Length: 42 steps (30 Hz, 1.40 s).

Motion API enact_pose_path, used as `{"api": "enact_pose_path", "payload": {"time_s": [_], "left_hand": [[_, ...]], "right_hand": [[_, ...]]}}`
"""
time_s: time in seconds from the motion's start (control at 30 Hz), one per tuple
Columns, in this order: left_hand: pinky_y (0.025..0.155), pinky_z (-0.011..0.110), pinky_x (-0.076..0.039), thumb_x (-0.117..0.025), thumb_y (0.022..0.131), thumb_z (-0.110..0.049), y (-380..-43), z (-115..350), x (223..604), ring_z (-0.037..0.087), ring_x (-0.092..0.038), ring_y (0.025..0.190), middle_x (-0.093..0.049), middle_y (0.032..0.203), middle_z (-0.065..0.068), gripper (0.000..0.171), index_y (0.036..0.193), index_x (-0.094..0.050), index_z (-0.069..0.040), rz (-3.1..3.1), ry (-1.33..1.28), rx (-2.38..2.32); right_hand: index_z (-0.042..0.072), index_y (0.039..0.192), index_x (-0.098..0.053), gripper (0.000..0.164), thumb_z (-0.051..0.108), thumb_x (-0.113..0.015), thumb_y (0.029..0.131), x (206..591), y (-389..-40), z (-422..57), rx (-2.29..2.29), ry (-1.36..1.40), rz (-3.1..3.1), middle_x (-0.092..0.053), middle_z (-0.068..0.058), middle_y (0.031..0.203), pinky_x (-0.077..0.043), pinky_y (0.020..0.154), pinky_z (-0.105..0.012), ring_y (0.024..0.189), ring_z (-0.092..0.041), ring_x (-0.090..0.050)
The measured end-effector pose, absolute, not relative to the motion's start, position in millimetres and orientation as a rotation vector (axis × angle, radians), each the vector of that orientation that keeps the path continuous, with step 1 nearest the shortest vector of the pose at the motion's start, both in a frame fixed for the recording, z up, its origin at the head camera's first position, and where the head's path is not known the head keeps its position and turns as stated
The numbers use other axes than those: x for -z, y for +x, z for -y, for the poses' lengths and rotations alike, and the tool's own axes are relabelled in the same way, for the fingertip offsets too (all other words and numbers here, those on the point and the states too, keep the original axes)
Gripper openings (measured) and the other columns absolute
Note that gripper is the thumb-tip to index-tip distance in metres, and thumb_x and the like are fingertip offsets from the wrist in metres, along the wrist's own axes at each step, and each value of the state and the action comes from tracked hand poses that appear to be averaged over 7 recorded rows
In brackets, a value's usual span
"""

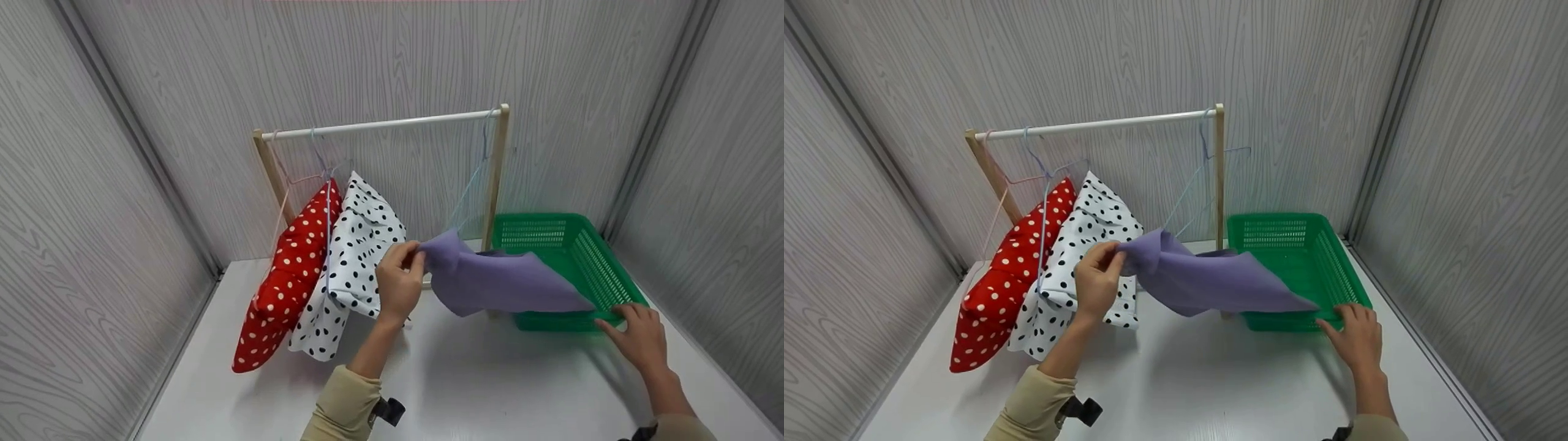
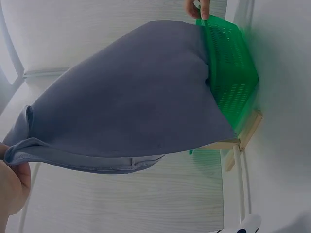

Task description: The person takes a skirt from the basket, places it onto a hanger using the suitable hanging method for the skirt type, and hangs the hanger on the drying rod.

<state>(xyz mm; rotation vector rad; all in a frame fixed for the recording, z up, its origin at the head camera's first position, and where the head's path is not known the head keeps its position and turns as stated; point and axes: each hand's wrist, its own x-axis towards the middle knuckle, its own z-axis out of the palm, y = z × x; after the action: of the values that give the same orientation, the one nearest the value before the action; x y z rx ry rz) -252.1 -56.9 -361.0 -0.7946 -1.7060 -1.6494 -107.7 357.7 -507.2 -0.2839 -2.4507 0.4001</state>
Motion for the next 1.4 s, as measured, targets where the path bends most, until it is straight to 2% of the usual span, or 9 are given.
{"api": "enact_pose_path", "payload": {"time_s": [0.13, 0.57, 0.77, 1.17, 1.4], "left_hand": [[0.058, 0.024, -0.045, -0.062, 0.08, 0.008, -257.1, 63.2, 353.8, 0.016, -0.053, 0.065, -0.061, 0.078, 0.011, 0.01, 0.089, -0.067, 0.005, 1.703, -0.745, 1.658], [0.059, 0.024, -0.045, -0.062, 0.082, 0.006, -266.6, 73.0, 334.1, 0.016, -0.054, 0.066, -0.063, 0.08, 0.011, 0.01, 0.09, -0.067, 0.005, 1.761, -0.67, 1.716], [0.061, 0.028, -0.046, -0.063, 0.082, 0.003, -278.7, 80.8, 325.9, 0.019, -0.055, 0.067, -0.063, 0.079, 0.012, 0.009, 0.088, -0.067, 0.005, 1.84, -0.547, 1.677], [0.069, 0.035, -0.048, -0.062, 0.082, 0.002, -308.0, 82.1, 345.9, 0.025, -0.059, 0.074, -0.065, 0.081, 0.014, 0.011, 0.09, -0.068, 0.006, 2.055, -0.318, 1.637], [0.073, 0.036, -0.047, -0.062, 0.083, 0.001, -315.5, 88.8, 343.7, 0.026, -0.06, 0.077, -0.065, 0.083, 0.015, 0.011, 0.091, -0.068, 0.005, 2.048, -0.231, 1.588]], "right_hand": [[-0.004, 0.102, -0.057, 0.04, 0.026, -0.073, 0.079, 506.8, -105.8, -361.4, -0.412, -0.265, 2.447, -0.05, -0.021, 0.104, -0.032, 0.08, -0.057, 0.1, -0.043, -0.039], [-0.003, 0.104, -0.055, 0.04, 0.028, -0.07, 0.082, 507.0, -105.8, -365.9, -0.424, -0.288, 2.47, -0.047, -0.022, 0.107, -0.035, 0.076, -0.059, 0.101, -0.043, -0.037], [-0.004, 0.1, -0.056, 0.039, 0.021, -0.075, 0.077, 506.6, -111.4, -367.3, -0.383, -0.214, 2.435, -0.05, -0.021, 0.101, -0.032, 0.082, -0.056, 0.099, -0.044, -0.04], [-0.004, 0.1, -0.057, 0.04, 0.023, -0.075, 0.076, 509.3, -118.1, -369.2, -0.365, -0.205, 2.436, -0.05, -0.023, 0.101, -0.032, 0.083, -0.056, 0.097, -0.043, -0.041], [-0.005, 0.101, -0.056, 0.04, 0.021, -0.075, 0.077, 506.6, -127.1, -369.6, -0.378, -0.177, 2.433, -0.049, -0.023, 0.103, -0.031, 0.083, -0.056, 0.099, -0.043, -0.04]]}}
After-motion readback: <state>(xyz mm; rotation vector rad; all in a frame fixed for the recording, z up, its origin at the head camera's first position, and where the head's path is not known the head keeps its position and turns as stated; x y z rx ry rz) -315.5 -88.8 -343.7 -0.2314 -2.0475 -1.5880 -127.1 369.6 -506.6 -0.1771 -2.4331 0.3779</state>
